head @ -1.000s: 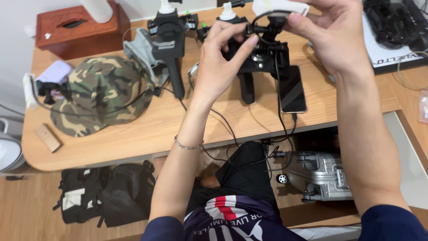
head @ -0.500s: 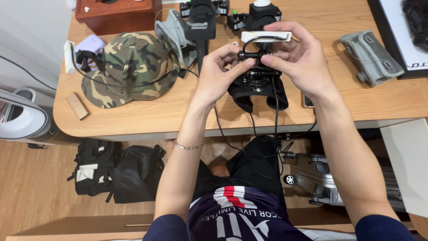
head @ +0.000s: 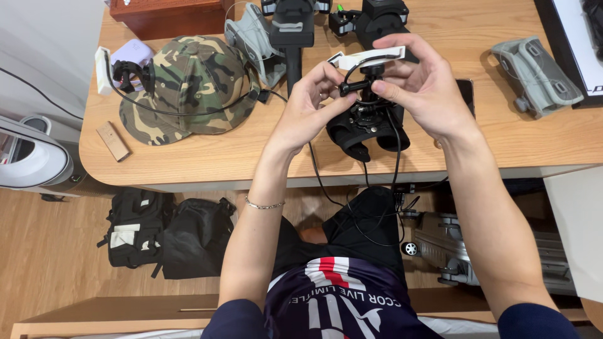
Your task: The person assembles a small black electronic device on a wooden desk. They attach a white rectangular component and a black stick-like part, then connect a cable. The person also handles a camouflage hat with a camera mount and a grey case, placing them aside.
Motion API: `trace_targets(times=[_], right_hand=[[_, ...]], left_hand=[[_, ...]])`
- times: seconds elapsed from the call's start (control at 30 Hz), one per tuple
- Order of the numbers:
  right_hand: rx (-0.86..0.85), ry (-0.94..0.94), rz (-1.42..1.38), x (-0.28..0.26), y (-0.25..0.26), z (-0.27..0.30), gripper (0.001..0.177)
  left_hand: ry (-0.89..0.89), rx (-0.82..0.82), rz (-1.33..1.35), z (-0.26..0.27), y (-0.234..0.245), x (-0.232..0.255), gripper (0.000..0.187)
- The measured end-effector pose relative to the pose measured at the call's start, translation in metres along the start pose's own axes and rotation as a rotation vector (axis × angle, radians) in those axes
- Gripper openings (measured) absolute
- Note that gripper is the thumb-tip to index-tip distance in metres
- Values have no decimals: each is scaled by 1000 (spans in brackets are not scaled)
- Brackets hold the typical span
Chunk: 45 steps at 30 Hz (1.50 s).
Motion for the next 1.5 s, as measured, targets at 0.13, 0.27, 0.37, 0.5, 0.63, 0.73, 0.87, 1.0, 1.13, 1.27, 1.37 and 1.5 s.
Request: trace_targets(times=[0.13, 0.27, 0.37, 0.5, 0.63, 0.73, 0.87, 1.0, 1.13, 1.27, 1.37, 1.5], right_hand=[[4, -33, 28, 4, -1, 0, 51], [-23, -24, 25, 6, -4, -1, 48], [-53, -9, -9, 7, -7, -3, 48], [-32, 28, -11, 9, -4, -3, 49], [92, 54, 4, 10, 6, -3, 48], [110, 100, 86, 6, 0, -3, 51], [153, 165, 254, 1, -6, 11, 74], [321, 50, 539, 4, 9, 25, 69], [300, -71, 612, 18, 6, 28, 26], [389, -127, 591, 20, 9, 30, 20], [424, -171, 594, 21, 14, 30, 21], [434, -131, 540, 20, 19, 30, 19]], left_hand=[[-40, -70, 7, 2, -3, 4, 22], [2, -105, 130, 7, 0, 0, 21], [32, -101, 153, 8, 4, -5, 22], [70, -80, 128, 14, 5, -8, 28], [-144, -12, -324, 9, 5, 6, 53], [24, 1, -210, 9, -5, -16, 53], [104, 144, -206, 12, 1, -32, 39], [107, 250, -141, 15, 14, -34, 35], [128, 259, -124, 13, 17, -32, 33], [144, 238, -129, 11, 14, -29, 33], [126, 190, -119, 12, 11, -25, 33], [115, 161, -91, 12, 10, -22, 33]])
Point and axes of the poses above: each hand's wrist, its own z-axis away from the middle knuckle, its own y-axis out of the back of the hand, x = y × z, the point moved 9 cm from there along -z, towards the middle knuckle, and after that the axes turned 11 degrees about -y, right-handed, at the moved point
